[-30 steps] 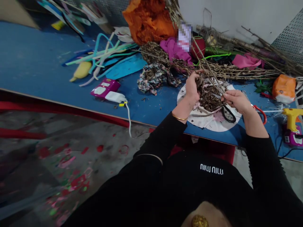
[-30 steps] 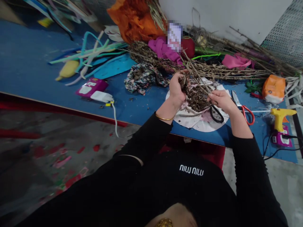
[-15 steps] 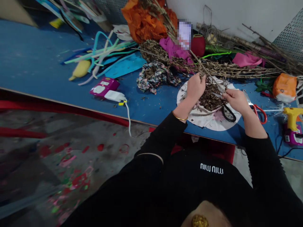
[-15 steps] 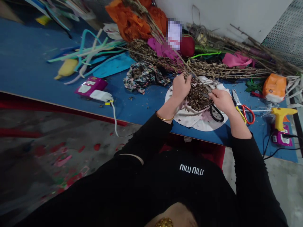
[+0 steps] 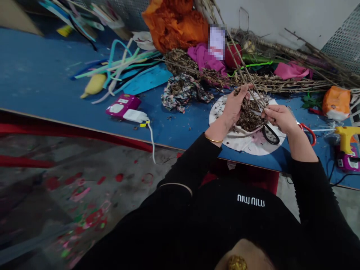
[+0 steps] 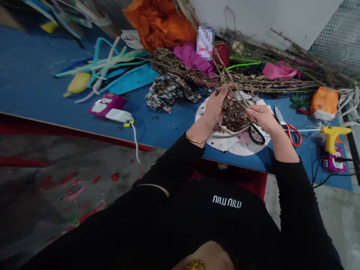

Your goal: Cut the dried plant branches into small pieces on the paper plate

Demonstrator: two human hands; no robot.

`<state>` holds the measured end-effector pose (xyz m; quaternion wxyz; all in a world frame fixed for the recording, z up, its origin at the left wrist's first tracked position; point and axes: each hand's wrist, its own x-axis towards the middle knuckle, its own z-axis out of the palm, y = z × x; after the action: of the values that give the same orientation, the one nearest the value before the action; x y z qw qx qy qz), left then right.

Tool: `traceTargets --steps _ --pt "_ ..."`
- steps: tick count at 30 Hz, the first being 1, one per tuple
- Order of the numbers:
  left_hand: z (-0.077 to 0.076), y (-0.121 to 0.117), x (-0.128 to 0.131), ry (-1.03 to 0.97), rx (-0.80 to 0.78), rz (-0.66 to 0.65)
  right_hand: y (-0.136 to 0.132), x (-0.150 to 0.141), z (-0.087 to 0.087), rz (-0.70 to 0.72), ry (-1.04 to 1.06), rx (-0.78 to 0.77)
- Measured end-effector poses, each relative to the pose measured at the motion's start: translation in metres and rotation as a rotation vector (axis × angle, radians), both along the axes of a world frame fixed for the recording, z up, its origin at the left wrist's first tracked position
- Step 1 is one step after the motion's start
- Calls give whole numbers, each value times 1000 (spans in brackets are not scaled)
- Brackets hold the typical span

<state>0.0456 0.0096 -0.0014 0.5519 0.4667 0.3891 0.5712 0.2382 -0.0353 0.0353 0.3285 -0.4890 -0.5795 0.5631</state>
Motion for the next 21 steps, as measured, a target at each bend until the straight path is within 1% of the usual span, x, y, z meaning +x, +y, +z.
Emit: traceTargets --steps 3,7,9,13,15,18,21 --pt "0 -4 -1 6 52 -32 0 -1 -1 28 26 -26" --pt "-3 -5 -2 97 42 19 0 -3 -4 39 11 -14" --pt "-3 -5 -2 108 37 21 1 -5 -6 8 -73 75" --pt "2 -6 -2 104 44 -33 4 -7 -10 -71 -372 375" --pt "3 -6 -3 112 64 -80 5 -7 -12 -83 -460 437" --pt "1 -5 -3 86 66 -135 6 -6 -15 -87 -492 445" --pt "-1 -4 -4 67 24 -198 6 -6 -15 -102 -425 399"
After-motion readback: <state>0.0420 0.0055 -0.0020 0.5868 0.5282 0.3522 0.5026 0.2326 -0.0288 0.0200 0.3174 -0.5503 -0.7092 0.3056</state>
